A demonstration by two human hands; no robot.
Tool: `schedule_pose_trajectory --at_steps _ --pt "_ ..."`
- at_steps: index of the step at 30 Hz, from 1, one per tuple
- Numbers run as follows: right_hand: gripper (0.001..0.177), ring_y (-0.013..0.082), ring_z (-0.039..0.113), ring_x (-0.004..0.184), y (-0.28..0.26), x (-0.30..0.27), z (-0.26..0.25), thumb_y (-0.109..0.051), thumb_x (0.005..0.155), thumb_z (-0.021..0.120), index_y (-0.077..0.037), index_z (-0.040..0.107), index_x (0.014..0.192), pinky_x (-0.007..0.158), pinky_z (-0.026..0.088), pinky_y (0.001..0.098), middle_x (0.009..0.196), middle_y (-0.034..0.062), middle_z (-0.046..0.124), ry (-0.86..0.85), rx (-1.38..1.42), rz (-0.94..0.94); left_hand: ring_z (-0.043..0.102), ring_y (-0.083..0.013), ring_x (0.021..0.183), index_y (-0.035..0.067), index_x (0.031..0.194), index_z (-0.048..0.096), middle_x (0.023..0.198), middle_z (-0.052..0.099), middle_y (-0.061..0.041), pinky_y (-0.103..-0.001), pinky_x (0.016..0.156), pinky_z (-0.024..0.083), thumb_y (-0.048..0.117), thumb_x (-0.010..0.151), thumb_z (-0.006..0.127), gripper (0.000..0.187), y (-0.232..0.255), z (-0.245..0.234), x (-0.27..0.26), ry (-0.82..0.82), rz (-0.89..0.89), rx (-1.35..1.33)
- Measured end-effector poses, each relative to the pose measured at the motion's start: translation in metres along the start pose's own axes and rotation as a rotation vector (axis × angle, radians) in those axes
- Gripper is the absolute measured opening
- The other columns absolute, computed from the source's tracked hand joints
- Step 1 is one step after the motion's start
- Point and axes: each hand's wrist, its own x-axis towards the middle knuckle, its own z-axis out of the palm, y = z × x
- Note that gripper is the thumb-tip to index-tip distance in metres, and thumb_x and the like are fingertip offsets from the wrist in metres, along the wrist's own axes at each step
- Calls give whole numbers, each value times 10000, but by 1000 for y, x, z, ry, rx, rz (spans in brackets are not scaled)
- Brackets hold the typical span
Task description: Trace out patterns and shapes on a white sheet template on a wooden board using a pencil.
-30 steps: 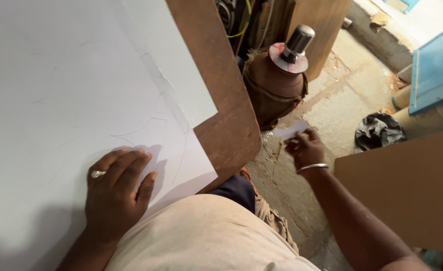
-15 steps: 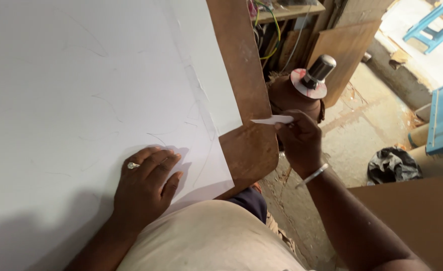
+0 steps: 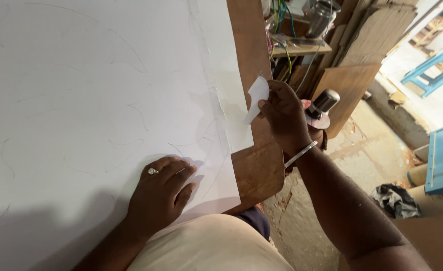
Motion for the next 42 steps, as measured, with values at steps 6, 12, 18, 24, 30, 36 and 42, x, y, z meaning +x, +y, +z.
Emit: schedule_pose_trajectory --at_steps 6,12,18,24,30,36,42 --pt "263 65 598 770 -25 34 6 -68 999 618 -14 651 1255 673 502 253 925 7 695 -10 -157 164 598 -280 1206 59 1206 688 1193 690 -63 -465 1007 451 197 833 760 404 0 -2 0 0 -11 -61" --pt "227 112 666 798 -15 94 6 -119 984 650 -19 722 1175 729 550 289 933 70 749 -100 -461 20 599 -283 1199 46 1201 683 1202 690 -75 -468 1007 454 194 831 763 407 -1 2 -2 -7 3 -67" --pt "227 198 752 927 -18 155 18 -50 956 640 -82 744 1156 849 610 348 1068 102 770 -112 -715 -273 599 -289 1201 46 1197 689 1187 695 -78 -472 1012 446 211 843 761 397 -1 2 -1 -4 -8 -52" --pt "253 248 741 887 -32 187 33 -5 907 662 -106 769 1112 806 601 381 1011 105 749 -58 -862 -470 597 -292 1207 37 1197 691 1193 695 -86 -465 1005 453 211 845 760 399 -1 1 -1 2 2 -65" --pt "277 252 737 850 -36 192 45 33 904 643 -131 793 1070 766 606 386 998 90 750 -4 -966 -594 595 -297 1193 31 1177 694 1183 693 -89 -458 1007 461 209 849 763 380 -2 0 0 18 9 -81" --pt "192 272 721 813 -39 183 51 1 916 679 -100 778 1046 705 589 416 962 104 734 -38 -997 -634 592 -303 1193 27 1165 702 1186 694 -92 -453 1007 464 198 832 776 381 0 -2 -1 13 7 -98" --pt "154 272 723 834 -41 173 54 4 936 697 -101 770 1022 714 595 401 959 101 722 -68 -991 -724 593 -288 1202 30 1171 709 1196 694 -92 -442 1019 466 217 848 776 380 -2 0 -3 47 19 -85"
